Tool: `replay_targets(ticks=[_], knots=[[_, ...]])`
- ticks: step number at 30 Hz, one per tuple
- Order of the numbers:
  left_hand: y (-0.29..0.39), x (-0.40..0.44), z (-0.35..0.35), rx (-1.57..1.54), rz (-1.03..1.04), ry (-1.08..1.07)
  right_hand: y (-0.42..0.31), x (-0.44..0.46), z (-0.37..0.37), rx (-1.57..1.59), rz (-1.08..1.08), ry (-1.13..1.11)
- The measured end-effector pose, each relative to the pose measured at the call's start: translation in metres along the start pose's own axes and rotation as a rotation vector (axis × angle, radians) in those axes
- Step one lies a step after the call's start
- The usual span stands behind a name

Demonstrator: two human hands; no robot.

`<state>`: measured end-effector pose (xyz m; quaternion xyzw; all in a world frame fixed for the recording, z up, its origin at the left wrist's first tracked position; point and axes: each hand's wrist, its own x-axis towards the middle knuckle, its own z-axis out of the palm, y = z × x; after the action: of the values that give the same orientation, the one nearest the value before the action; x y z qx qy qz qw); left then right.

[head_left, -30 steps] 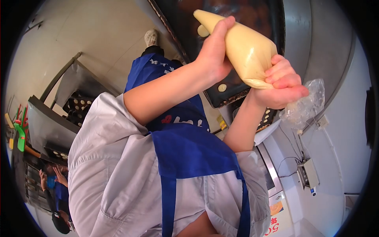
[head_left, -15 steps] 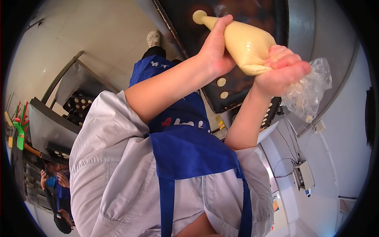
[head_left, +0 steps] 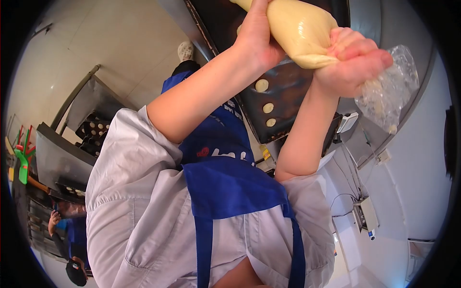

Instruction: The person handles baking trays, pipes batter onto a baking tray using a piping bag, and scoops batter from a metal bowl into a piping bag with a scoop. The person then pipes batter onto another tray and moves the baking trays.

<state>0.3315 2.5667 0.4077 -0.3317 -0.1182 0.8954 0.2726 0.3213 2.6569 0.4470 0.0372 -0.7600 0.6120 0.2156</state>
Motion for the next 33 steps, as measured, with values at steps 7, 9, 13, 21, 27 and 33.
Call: replay_targets(ticks=[7, 9, 13, 21, 27, 33], knots=[[-0.003, 0.002, -0.003, -0.04, 0.029, -0.043, -0.004, 0.008, 0.007, -0.131, -0.02, -0.051], [-0.002, 0.001, 0.003, 0.002, 0.063, -0.044, -0.002, 0.009, 0.006, -0.126, -0.05, -0.016], [0.0, -0.002, 0.017, 0.001, 0.061, 0.028, 0.004, 0.006, -0.002, -0.03, -0.196, -0.009], [-0.098, -0.038, 0.018, 0.264, 0.185, -0.096, -0.028, -0.043, -0.11, 0.204, -0.183, -0.064], [-0.228, -0.018, -0.037, 0.3, -0.297, 0.145, -0.082, -0.118, -0.225, -0.039, 0.048, 0.381], [-0.298, -0.016, -0.124, 0.345, -0.536, 0.235, -0.078, -0.199, -0.306, -0.05, 0.239, 0.465]])
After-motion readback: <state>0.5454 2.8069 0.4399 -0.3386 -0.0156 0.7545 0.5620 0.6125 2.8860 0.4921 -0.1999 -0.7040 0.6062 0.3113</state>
